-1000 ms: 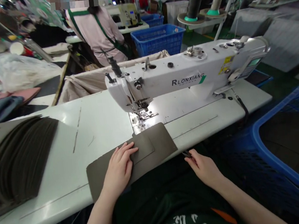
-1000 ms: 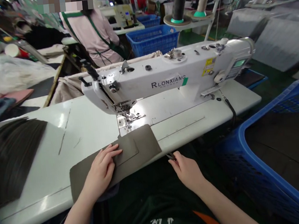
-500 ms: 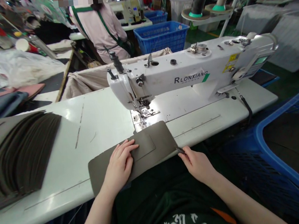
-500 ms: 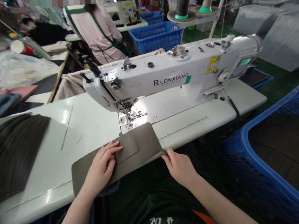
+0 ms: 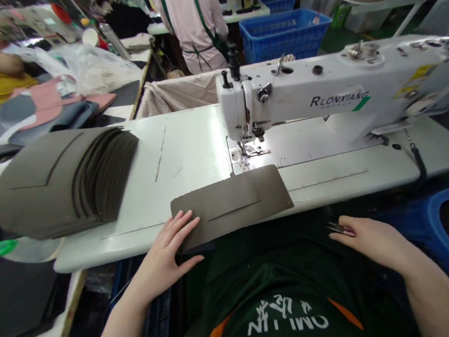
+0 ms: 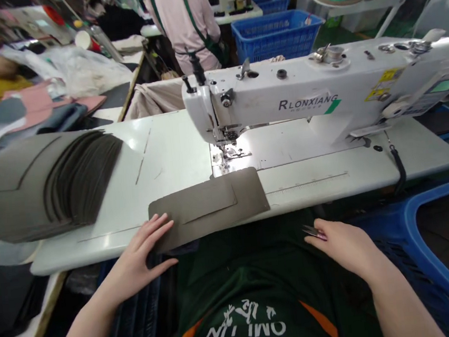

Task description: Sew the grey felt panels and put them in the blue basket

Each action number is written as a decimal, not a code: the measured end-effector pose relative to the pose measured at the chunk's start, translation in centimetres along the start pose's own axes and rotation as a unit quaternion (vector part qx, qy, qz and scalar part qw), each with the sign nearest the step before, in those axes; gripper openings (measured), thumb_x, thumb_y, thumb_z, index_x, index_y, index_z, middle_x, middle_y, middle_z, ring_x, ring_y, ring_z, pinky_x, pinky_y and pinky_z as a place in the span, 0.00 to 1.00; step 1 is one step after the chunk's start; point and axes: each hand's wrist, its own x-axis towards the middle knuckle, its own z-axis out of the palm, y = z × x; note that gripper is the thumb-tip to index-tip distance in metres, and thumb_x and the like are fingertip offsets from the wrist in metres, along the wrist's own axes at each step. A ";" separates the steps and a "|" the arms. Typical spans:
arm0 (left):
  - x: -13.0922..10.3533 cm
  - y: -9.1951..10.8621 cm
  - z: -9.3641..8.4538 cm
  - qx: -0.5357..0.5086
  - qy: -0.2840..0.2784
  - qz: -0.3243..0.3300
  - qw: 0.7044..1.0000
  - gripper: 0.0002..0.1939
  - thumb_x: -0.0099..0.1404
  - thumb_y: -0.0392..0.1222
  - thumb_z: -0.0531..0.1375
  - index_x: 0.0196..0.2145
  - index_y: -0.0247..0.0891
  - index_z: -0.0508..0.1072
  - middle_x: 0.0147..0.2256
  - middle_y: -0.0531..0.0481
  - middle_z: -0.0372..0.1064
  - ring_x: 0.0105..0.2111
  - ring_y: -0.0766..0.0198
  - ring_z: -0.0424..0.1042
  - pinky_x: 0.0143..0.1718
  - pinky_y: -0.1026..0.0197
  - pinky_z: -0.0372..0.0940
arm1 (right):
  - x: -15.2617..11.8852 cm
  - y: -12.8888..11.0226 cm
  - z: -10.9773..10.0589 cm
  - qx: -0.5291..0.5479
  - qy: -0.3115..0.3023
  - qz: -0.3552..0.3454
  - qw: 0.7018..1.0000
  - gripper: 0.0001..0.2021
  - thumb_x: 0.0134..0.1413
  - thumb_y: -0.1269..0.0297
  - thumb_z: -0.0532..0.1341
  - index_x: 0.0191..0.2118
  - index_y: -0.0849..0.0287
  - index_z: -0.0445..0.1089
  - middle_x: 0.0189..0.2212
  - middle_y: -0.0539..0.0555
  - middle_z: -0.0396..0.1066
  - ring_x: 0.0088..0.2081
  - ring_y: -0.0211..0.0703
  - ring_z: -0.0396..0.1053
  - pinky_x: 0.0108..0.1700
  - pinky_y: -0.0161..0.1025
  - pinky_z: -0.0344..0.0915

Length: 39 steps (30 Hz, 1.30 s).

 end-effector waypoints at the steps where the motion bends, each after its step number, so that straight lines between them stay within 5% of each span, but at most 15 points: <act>1: -0.5 -0.4 0.4 0.013 -0.006 0.006 1.000 0.31 0.68 0.52 0.57 0.65 0.48 0.52 0.66 0.49 0.46 0.65 0.47 0.45 0.65 0.37 0.44 | 0.1 -0.9 -0.3 0.020 0.035 -0.026 0.999 0.14 0.57 0.48 0.60 0.30 0.52 0.69 0.25 0.51 0.72 0.26 0.45 0.70 0.25 0.37 0.58; 4: -1.1 -1.2 0.5 -0.015 0.006 0.037 0.999 0.21 0.73 0.42 0.49 0.62 0.52 0.59 0.63 0.53 0.54 0.65 0.52 0.49 0.65 0.39 0.43 | 1.4 -5.4 -0.4 0.079 0.149 -0.128 0.977 0.13 0.61 0.54 0.58 0.48 0.50 0.69 0.46 0.53 0.73 0.41 0.46 0.73 0.38 0.39 0.68; 7: -1.1 -0.9 -1.5 -0.124 0.053 0.046 0.990 0.16 0.72 0.40 0.52 0.55 0.51 0.68 0.54 0.53 0.67 0.58 0.55 0.62 0.64 0.43 0.49 | 3.3 -9.4 -0.1 0.097 0.180 -0.215 0.955 0.22 0.61 0.59 0.58 0.60 0.46 0.62 0.59 0.52 0.64 0.50 0.49 0.70 0.45 0.43 0.70; 11: -1.1 1.1 -6.1 -0.221 0.170 -0.108 0.954 0.09 0.68 0.46 0.58 0.44 0.44 0.74 0.39 0.52 0.74 0.41 0.57 0.73 0.43 0.59 0.69 | 4.8 -11.0 -1.8 0.269 0.192 -0.233 0.915 0.11 0.60 0.59 0.59 0.46 0.52 0.73 0.43 0.52 0.75 0.44 0.47 0.73 0.46 0.42 0.70; 14: -0.8 2.7 -8.8 -0.309 0.213 -0.232 0.898 0.14 0.63 0.53 0.63 0.40 0.40 0.74 0.31 0.52 0.72 0.28 0.61 0.71 0.24 0.66 0.65 | 4.4 -11.1 -4.2 0.426 0.181 -0.142 0.875 0.12 0.55 0.53 0.64 0.38 0.55 0.72 0.25 0.49 0.71 0.25 0.41 0.70 0.26 0.34 0.68; 19: 0.1 4.2 -10.0 -0.512 0.172 -0.296 0.788 0.24 0.58 0.53 0.67 0.48 0.39 0.71 0.32 0.49 0.74 0.25 0.60 0.72 0.23 0.64 0.67 | 3.2 -12.2 -6.3 0.547 0.116 -0.067 0.826 0.17 0.51 0.49 0.66 0.39 0.56 0.71 0.20 0.48 0.65 0.18 0.37 0.63 0.16 0.31 0.59; 24: 0.1 5.3 -9.7 -0.563 0.186 -0.317 0.740 0.26 0.54 0.52 0.70 0.47 0.38 0.72 0.30 0.48 0.74 0.23 0.61 0.72 0.22 0.65 0.67 | 2.9 -13.3 -6.1 0.567 0.102 -0.036 0.817 0.19 0.51 0.46 0.65 0.38 0.58 0.70 0.21 0.49 0.65 0.20 0.38 0.64 0.18 0.31 0.60; 28: 0.0 6.0 -9.8 -0.564 0.208 -0.331 0.727 0.26 0.53 0.52 0.70 0.46 0.37 0.73 0.29 0.47 0.73 0.22 0.62 0.71 0.21 0.66 0.66 | 3.1 -13.5 -5.9 0.561 0.091 -0.049 0.821 0.17 0.54 0.47 0.64 0.35 0.58 0.69 0.24 0.50 0.67 0.23 0.39 0.66 0.22 0.32 0.63; 39: -0.2 4.1 -9.2 -0.547 0.176 -0.314 0.756 0.22 0.57 0.53 0.67 0.45 0.38 0.73 0.32 0.46 0.73 0.27 0.60 0.71 0.25 0.64 0.67 | 4.6 -12.7 -4.5 0.560 0.075 -0.042 0.824 0.15 0.55 0.48 0.63 0.33 0.56 0.71 0.25 0.52 0.68 0.26 0.42 0.67 0.24 0.34 0.63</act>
